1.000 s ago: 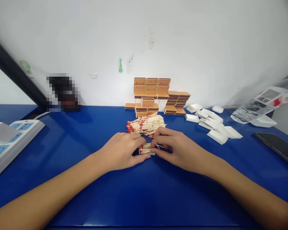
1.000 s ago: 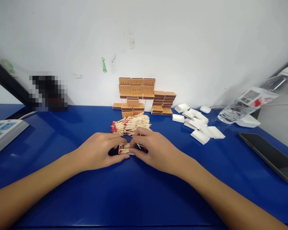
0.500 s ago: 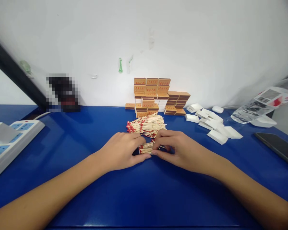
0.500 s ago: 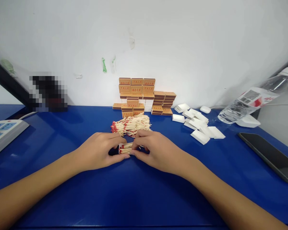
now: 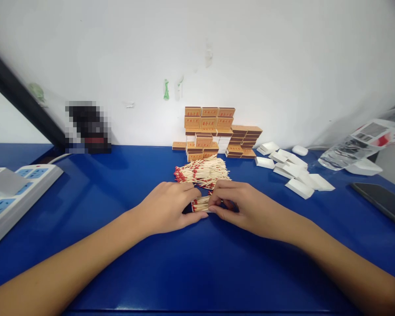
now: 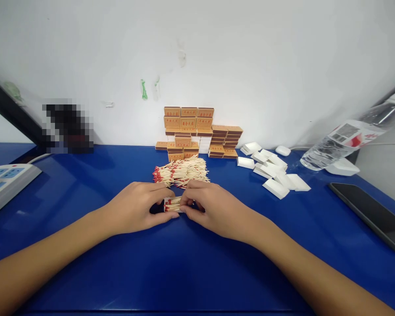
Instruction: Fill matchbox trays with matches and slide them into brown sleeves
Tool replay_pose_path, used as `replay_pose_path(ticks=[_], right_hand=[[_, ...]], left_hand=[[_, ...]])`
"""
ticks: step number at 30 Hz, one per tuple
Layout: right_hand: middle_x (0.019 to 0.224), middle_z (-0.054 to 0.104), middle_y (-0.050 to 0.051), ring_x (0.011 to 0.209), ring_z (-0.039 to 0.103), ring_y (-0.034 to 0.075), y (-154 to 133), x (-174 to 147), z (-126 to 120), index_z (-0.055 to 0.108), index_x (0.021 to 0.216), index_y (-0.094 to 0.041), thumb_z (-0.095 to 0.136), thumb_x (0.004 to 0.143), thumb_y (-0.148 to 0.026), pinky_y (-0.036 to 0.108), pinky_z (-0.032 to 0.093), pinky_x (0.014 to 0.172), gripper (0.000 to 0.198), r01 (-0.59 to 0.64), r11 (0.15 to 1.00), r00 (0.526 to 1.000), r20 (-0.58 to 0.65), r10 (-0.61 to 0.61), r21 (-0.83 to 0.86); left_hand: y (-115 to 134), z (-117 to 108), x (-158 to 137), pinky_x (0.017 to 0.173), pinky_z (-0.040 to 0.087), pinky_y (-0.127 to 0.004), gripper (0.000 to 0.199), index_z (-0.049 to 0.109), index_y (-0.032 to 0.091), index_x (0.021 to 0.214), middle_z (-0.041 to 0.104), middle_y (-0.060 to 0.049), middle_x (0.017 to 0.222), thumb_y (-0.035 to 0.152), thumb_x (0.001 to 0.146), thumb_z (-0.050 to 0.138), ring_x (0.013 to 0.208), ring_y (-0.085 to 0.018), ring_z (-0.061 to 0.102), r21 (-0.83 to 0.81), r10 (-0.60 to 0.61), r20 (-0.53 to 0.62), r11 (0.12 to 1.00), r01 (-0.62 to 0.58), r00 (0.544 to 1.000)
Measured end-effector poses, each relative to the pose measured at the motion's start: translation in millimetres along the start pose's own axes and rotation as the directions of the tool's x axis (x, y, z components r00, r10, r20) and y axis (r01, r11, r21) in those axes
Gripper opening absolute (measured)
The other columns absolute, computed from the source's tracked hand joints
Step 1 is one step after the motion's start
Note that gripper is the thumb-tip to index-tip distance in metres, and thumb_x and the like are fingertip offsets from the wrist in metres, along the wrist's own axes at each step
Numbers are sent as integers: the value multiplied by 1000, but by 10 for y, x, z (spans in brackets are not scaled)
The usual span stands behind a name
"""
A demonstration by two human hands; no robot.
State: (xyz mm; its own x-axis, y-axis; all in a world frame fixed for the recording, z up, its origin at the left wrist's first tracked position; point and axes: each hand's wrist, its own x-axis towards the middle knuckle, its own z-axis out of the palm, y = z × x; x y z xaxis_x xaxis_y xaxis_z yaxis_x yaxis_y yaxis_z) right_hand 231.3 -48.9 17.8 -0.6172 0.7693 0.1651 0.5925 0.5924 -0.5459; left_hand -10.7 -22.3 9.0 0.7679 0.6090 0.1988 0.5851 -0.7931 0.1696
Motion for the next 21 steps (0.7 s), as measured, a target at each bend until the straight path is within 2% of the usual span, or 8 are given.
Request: replay_pose_path(ticks=[4,9,12,14,18,21], right_hand=[[92,63,3,77,59,13,-15,12,27,73,95,-21,61,101,-22,28,45,68,13,2,1000,1000,-2,-2,9],[97,63,4,82,60,15,-10,3,40,75,105,-23,59,103,-22,30,46,74,16,52,999,997,-60,-51,15],[99,62,4,84,59,15,-22,7,83,76,110,-25,56,104,-23,31,46,75,20,76,997,997,-32,-75,28],[97,61,3,82,59,15,-41,32,123,76,106,-24,58,104,-25,31,46,73,18,43,999,999,-33,-43,19],[89,59,2,81,57,15,-77,121,171,70,83,-18,65,99,-21,29,43,70,17,-28,1000,997,-73,27,-9],[89,59,2,82,56,15,-79,165,157,67,82,-18,65,99,-19,29,44,71,17,-6,1000,999,-35,5,-28]], left_hand=[[-2,1,8,62,41,-31,35,70,18,97,74,-3,90,52,99,61,76,-20,68,3,-3,-3,1000,3,1000],[3,1,10,61,40,-31,34,67,19,94,73,-2,86,51,99,62,73,-19,66,-1,11,-19,1000,-11,1000],[13,6,11,59,39,-31,30,65,19,90,71,-1,84,48,98,64,71,-19,66,-1,31,-35,1000,-31,999],[15,11,10,59,38,-31,28,65,19,90,71,-1,83,45,97,64,70,-18,66,-2,39,-38,999,-39,999],[7,11,6,59,39,-31,27,64,18,89,70,-1,83,44,97,65,69,-18,65,3,50,-41,999,-50,998],[-2,2,10,60,41,-31,24,63,18,89,70,-1,85,41,97,65,70,-18,65,12,74,-33,997,-73,997]])
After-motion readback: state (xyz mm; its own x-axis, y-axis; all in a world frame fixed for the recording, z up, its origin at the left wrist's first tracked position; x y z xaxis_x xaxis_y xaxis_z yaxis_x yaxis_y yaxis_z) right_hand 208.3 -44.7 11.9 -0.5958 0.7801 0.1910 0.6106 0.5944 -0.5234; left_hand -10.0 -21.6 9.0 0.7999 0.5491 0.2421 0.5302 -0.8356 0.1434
